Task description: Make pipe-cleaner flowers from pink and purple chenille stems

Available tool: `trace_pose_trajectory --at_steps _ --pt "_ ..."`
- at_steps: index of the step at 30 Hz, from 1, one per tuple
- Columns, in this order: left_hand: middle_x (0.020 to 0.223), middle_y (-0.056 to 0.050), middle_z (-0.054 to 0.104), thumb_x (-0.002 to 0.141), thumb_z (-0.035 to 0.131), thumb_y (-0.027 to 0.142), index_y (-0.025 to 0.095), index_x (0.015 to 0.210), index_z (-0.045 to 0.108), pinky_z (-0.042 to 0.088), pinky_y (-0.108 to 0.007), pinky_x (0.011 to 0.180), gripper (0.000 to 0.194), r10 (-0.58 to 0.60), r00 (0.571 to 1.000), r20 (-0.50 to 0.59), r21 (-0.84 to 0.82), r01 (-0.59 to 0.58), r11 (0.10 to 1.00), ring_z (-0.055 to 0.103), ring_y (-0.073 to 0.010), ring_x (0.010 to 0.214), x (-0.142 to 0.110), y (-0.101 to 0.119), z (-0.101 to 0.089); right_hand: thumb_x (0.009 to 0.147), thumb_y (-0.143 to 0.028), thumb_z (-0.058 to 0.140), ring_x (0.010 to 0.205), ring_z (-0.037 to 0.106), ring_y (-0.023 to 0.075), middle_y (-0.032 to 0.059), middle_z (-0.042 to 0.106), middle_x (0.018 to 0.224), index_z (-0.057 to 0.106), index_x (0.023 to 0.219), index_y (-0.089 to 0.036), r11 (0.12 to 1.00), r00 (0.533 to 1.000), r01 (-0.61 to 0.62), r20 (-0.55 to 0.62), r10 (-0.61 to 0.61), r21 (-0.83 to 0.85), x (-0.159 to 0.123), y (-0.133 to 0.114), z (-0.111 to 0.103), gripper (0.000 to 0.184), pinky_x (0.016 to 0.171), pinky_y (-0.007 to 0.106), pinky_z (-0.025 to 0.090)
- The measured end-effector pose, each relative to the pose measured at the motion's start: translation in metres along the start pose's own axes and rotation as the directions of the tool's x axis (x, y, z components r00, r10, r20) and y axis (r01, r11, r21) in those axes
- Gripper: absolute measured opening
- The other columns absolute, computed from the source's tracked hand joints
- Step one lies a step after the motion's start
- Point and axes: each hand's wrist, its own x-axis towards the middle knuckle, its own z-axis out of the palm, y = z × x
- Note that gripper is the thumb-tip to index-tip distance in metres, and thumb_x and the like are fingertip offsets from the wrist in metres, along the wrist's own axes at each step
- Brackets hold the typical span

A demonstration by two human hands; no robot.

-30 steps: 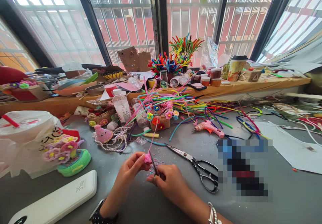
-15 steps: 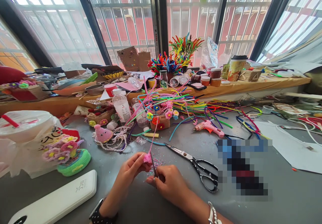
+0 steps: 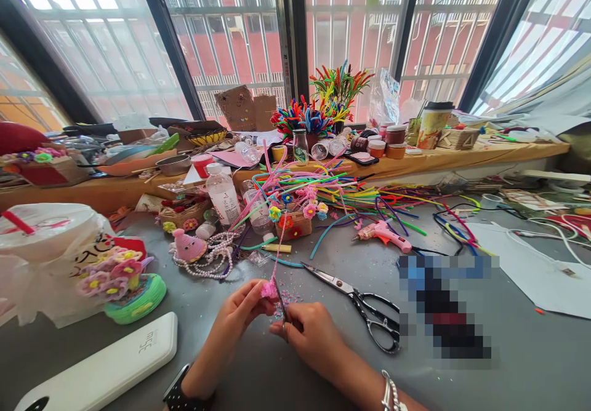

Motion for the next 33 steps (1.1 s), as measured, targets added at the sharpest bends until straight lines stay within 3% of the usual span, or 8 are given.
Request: trace_pose_trajectory --at_steps 9,14,20,28,33 --pt "0.059 0.002 0.057 0.066 0.06 0.035 0.014 0.071 0.058 0.045 -0.022 0.059 0.021 0.057 0.997 -0.06 0.06 -0.053 0.997 0.053 -0.0106 0.057 0.003 -0.002 -0.004 0.075 -0.042 0.048 0.044 0.028 0.0066 -0.0063 0.031 0.045 0.033 0.046 -0.017 0.998 0.999 -0.024 -0.043 0.027 0.063 0.001 0.006 0.003 0.041 0.043 0.019 0.02" --pt "0.059 0.002 0.056 0.068 0.057 0.037 0.014 0.071 0.058 0.046 -0.024 0.06 0.023 0.075 0.997 -0.025 0.104 -0.072 0.992 0.054 -0.0114 0.058 0.006 -0.006 -0.007 0.075 -0.048 0.044 0.044 0.026 0.0065 -0.0065 0.026 0.045 0.031 0.047 -0.017 0.994 0.999 -0.021 -0.032 0.025 0.108 0.001 0.003 0.0 0.044 0.042 0.02 0.018" --pt "0.065 0.001 0.059 0.069 0.057 0.032 0.015 0.076 0.056 0.046 -0.023 0.06 0.018 0.17 0.984 -0.055 0.234 -0.153 0.96 0.056 -0.0121 0.062 0.005 -0.009 -0.005 0.075 -0.048 0.045 0.045 0.033 0.0073 -0.0061 0.034 0.047 0.045 0.058 -0.016 1.0 1.0 -0.004 -0.017 0.004 0.025 -0.003 -0.001 -0.003 0.036 0.044 0.019 0.02" --pt "0.076 -0.003 0.061 0.068 0.058 0.028 0.015 0.082 0.053 0.047 -0.027 0.067 0.019 0.294 0.954 -0.061 0.427 -0.241 0.872 0.058 -0.0154 0.071 0.004 -0.011 -0.005 0.075 -0.045 0.048 0.046 0.033 0.0071 -0.0056 0.036 0.047 0.041 0.053 -0.015 0.998 0.998 -0.044 -0.046 0.042 -0.038 -0.002 -0.001 -0.001 0.037 0.045 0.019 0.019" --pt "0.074 -0.002 0.058 0.068 0.058 0.028 0.015 0.082 0.052 0.048 -0.025 0.063 0.019 0.273 0.961 -0.039 0.349 -0.243 0.905 0.057 -0.0143 0.069 0.004 -0.008 -0.004 0.076 -0.043 0.047 0.044 0.03 0.0065 -0.0059 0.033 0.045 0.035 0.049 -0.016 0.997 0.993 -0.076 -0.089 0.074 -0.021 0.001 0.003 0.0 0.041 0.044 0.02 0.017"
